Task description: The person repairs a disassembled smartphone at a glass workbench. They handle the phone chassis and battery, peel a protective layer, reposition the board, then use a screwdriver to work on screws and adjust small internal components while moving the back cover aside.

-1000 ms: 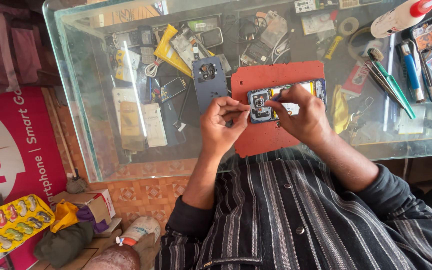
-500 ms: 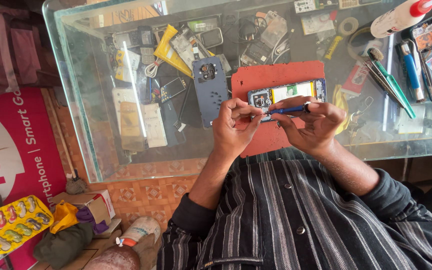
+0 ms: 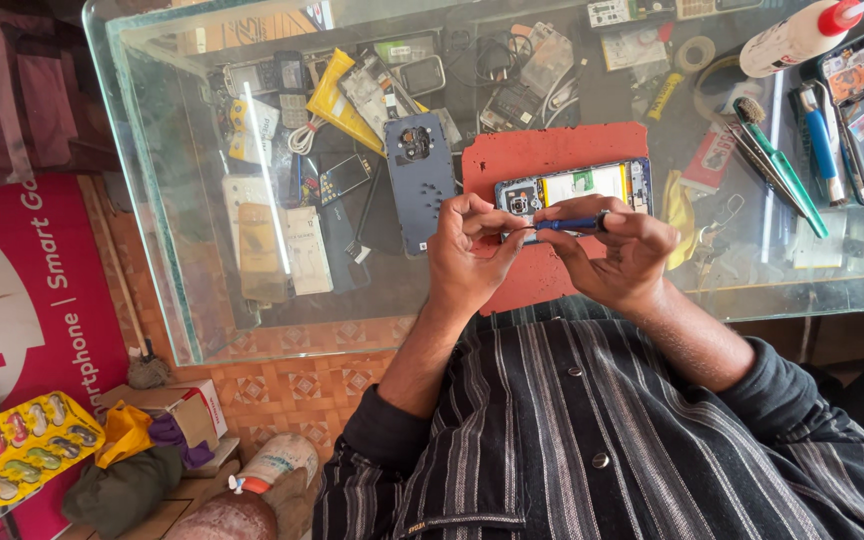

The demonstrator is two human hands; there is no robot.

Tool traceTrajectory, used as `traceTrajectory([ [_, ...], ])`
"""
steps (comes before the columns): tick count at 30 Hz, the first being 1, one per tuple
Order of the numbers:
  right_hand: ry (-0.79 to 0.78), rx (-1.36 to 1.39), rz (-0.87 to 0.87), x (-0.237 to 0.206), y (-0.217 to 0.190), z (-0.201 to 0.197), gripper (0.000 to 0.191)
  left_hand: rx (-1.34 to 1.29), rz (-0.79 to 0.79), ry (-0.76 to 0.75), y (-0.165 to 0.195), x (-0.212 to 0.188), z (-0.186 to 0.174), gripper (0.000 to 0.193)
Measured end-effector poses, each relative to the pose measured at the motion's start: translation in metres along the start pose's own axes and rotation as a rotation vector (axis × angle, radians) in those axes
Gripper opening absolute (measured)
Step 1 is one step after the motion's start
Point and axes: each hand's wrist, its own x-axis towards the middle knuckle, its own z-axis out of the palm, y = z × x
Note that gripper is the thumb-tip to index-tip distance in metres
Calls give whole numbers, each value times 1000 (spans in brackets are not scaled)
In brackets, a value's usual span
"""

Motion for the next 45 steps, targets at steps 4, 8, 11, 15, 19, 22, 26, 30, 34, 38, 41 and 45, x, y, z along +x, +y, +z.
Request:
traceTrajectory([
  [4, 3, -2, -6, -1, 1, -1, 73, 2, 11, 10, -1, 0, -1, 46],
  [8, -3, 13, 10, -1, 1, -1, 71, -16, -4, 17, -2, 0, -1, 45],
  [11, -15, 5, -4, 1, 0, 0, 70, 23, -24, 13, -2, 0, 0, 45],
  [15, -76, 36, -17, 6, -1, 1, 65, 54, 4, 20, 1, 4, 3, 46],
  [19, -92, -10, -81, 13, 10, 4, 62, 248, 92, 4, 6, 22, 6, 46],
  [22, -86, -123, -90, 19, 27, 3, 58, 524, 260, -36, 12, 35, 4, 44],
  [26, -95, -100, -37, 17, 39, 3, 56, 619, 290, -123, 18, 45, 2, 44],
  [30, -92, -105, -34, 11, 43, 3, 57, 639, 290, -106, 19, 43, 4, 48],
  [34, -96, -130, -13, 11, 44, 4, 58, 646, 249, -123, 20, 41, 4, 53],
  [38, -118, -313, 16, 16, 38, 1, 50, 641, 296, -101, 22, 41, 5, 51],
  [41, -122, -527, 140, 22, 29, -2, 46, 630, 259, -151, 24, 40, 3, 49],
  [45, -115, -162, 37, 36, 28, -5, 42, 603, 364, 12, 26, 36, -5, 41],
])
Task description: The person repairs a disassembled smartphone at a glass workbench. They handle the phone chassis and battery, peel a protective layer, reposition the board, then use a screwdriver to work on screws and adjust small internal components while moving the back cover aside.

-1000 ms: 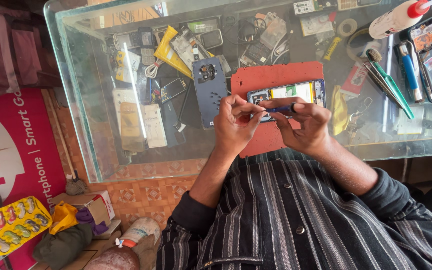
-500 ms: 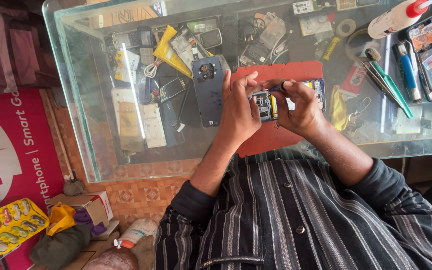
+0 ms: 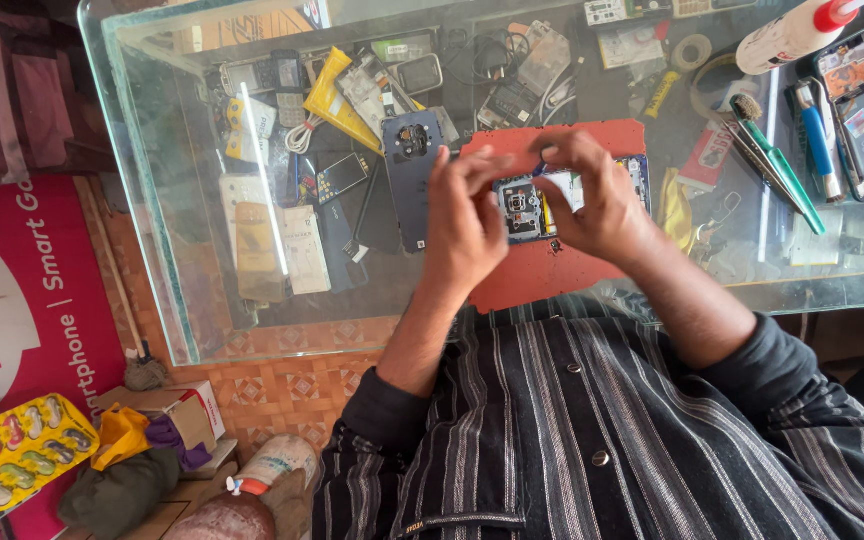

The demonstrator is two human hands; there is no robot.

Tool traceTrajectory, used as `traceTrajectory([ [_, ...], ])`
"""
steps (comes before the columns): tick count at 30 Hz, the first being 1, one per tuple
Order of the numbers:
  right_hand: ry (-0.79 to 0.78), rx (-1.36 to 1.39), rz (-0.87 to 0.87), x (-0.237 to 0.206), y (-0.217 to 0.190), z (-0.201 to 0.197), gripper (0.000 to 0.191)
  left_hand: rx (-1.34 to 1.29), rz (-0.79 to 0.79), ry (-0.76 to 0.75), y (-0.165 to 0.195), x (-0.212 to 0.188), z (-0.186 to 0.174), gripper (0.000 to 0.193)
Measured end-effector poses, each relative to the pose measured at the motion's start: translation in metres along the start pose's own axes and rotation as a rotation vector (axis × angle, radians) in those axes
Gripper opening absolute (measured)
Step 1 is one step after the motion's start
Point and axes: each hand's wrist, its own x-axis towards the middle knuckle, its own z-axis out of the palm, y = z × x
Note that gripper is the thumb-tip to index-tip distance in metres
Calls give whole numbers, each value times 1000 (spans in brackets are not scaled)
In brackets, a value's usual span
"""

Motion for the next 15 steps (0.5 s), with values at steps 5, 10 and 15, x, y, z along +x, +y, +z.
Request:
traceTrajectory([
  [5, 15, -164, 62, 1, 0, 2, 48, 13, -170, 159, -19, -1, -41, 28],
  [10, 29, 20, 2, 0, 3, 5, 46, 237, -137, 67, -30, 1, -84, 23],
  [15, 1, -119, -87, 2, 3, 2, 57, 289, -64, -73, -32, 11, -89, 15],
])
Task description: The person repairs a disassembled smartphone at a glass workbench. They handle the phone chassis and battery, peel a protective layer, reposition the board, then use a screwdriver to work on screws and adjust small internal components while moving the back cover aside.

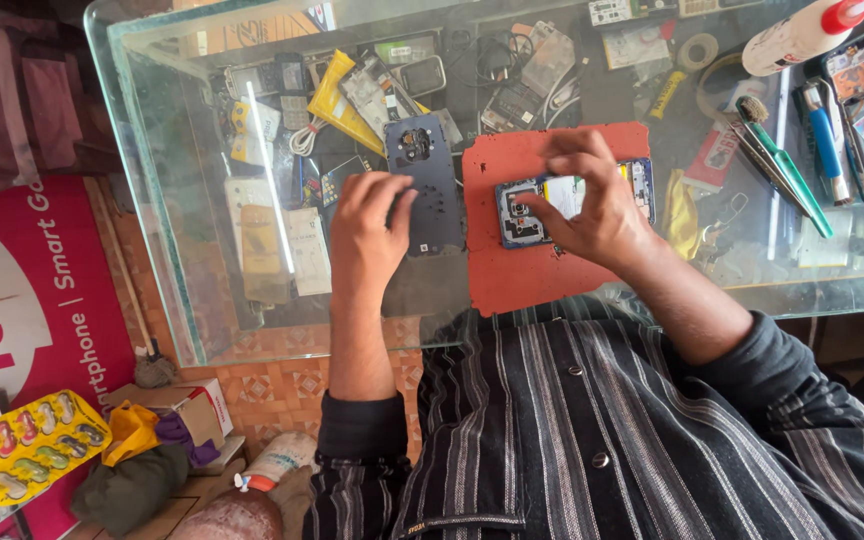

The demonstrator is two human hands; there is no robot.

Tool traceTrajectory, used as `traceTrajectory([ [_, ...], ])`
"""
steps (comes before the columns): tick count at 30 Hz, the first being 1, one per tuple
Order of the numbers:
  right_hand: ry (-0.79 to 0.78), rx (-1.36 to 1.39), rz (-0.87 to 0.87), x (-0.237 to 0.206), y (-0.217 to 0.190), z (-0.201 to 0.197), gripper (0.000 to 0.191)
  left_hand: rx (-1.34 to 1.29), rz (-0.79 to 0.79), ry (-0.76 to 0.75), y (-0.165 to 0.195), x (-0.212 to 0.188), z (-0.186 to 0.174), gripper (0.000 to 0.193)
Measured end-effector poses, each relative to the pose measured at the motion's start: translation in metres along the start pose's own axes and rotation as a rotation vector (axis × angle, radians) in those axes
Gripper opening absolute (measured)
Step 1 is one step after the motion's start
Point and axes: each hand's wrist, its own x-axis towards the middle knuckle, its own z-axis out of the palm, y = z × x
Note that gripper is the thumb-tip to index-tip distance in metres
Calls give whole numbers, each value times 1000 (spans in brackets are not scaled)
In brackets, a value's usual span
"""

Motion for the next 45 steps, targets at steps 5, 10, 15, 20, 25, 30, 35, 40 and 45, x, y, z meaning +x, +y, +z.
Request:
traceTrajectory([
  [5, 8, -3, 63, 0, 1, 1, 57, 69, 123, -183, -4, 17, 2, 10],
  [10, -62, 166, 116, 0, 1, -4, 49, 124, 206, -276, -11, 28, 6, 11],
  [15, 3, -35, -11, 7, -4, -7, 53, 188, 251, -276, -17, 33, 15, 13],
  [20, -21, -37, 104, 5, -5, -2, 47, 146, 255, -219, -26, 31, 19, 17],
  [25, -19, -89, 69, -8, 1, 1, 52, -873, -230, 7, -14, 0, 34, 12],
  [30, 50, -72, 197, -12, 2, 7, 55, -1184, -252, 56, 14, -30, 61, 21],
  [35, 169, 244, 182, -17, -23, 3, 69, -1003, -171, 67, 40, -43, 74, 33],
  [40, 131, 299, 75, -16, -43, -9, 76, -769, -73, 82, 51, -43, 71, 38],
  [45, 142, 279, 40, -14, -46, -8, 74, -676, 20, 98, 56, -39, 67, 39],
])
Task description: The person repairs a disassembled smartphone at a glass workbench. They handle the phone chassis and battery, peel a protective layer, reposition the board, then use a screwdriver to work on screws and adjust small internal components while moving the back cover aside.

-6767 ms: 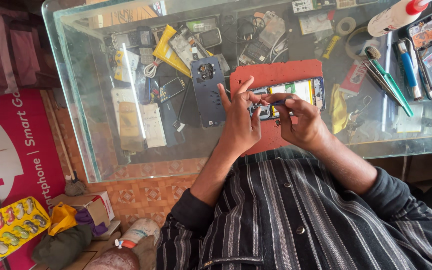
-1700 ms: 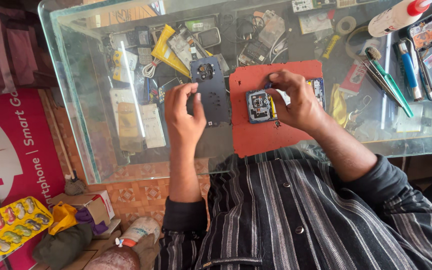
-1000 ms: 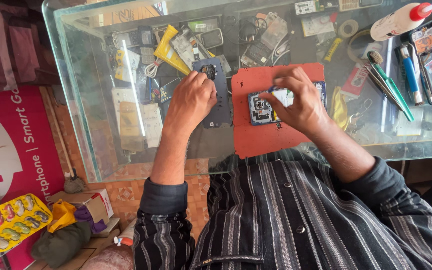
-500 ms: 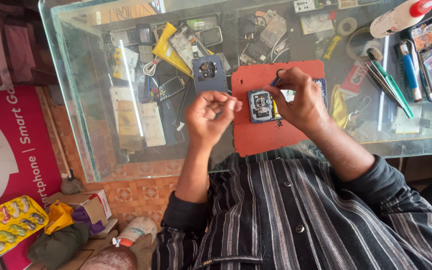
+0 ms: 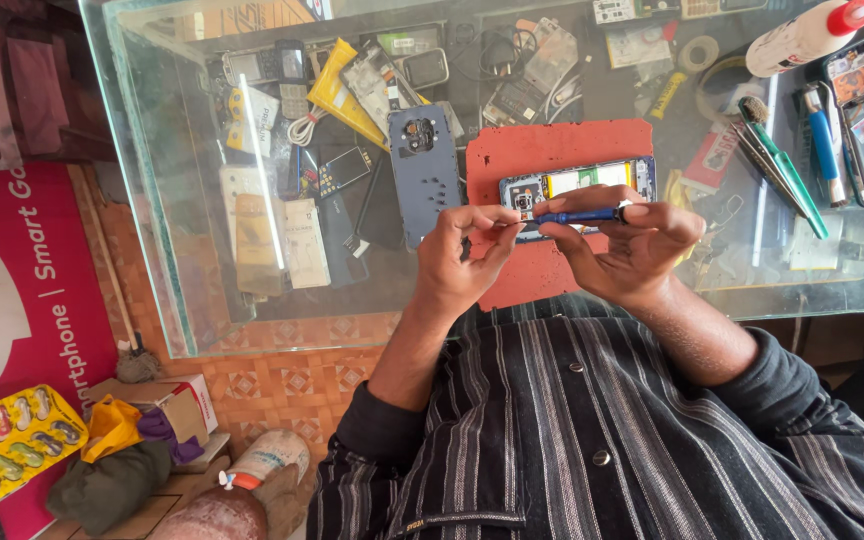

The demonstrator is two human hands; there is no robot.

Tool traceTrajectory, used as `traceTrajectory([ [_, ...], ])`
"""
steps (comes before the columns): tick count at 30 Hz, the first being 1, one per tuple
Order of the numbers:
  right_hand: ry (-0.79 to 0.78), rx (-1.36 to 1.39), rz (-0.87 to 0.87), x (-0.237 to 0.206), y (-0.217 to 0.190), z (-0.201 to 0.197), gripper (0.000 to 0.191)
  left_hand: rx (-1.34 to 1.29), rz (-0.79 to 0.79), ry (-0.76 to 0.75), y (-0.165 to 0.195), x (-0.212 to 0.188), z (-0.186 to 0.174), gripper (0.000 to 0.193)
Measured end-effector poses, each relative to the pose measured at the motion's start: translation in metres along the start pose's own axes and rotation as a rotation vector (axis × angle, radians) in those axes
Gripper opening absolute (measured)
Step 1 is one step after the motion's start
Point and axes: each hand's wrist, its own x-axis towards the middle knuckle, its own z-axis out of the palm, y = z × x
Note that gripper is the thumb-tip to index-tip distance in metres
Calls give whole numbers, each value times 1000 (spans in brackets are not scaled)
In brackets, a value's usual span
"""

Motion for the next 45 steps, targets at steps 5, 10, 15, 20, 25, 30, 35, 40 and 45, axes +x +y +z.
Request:
traceTrajectory([
  [5, -11, 19, 12, 0, 0, 2, 73, 50, 40, -16, 1, 1, 0, 38],
  [10, -72, 10, -41, 3, 2, 3, 69, 111, 56, -25, -3, 0, 0, 38],
  [15, -216, 31, -101, -1, 20, 6, 62, 140, -59, -36, -7, 5, 1, 36],
  [20, -204, -151, -1, -5, 47, 19, 58, 380, 69, -118, -12, 17, -8, 35],
  [25, -217, -9, 0, -4, 47, 21, 55, 408, 32, -168, -8, 16, -11, 39],
  [30, -222, -38, 16, -4, 41, 20, 53, 427, 34, -183, -3, 14, -11, 38],
  [35, -234, -136, 74, 1, 38, 20, 51, 424, 34, -187, 0, 14, -12, 36],
  [40, -171, -307, -108, 16, 32, 14, 56, 436, 69, -70, 0, 17, -21, 30],
  [45, -263, -264, 95, 19, 29, 20, 45, 568, -3, 73, -1, 25, -52, 25],
])
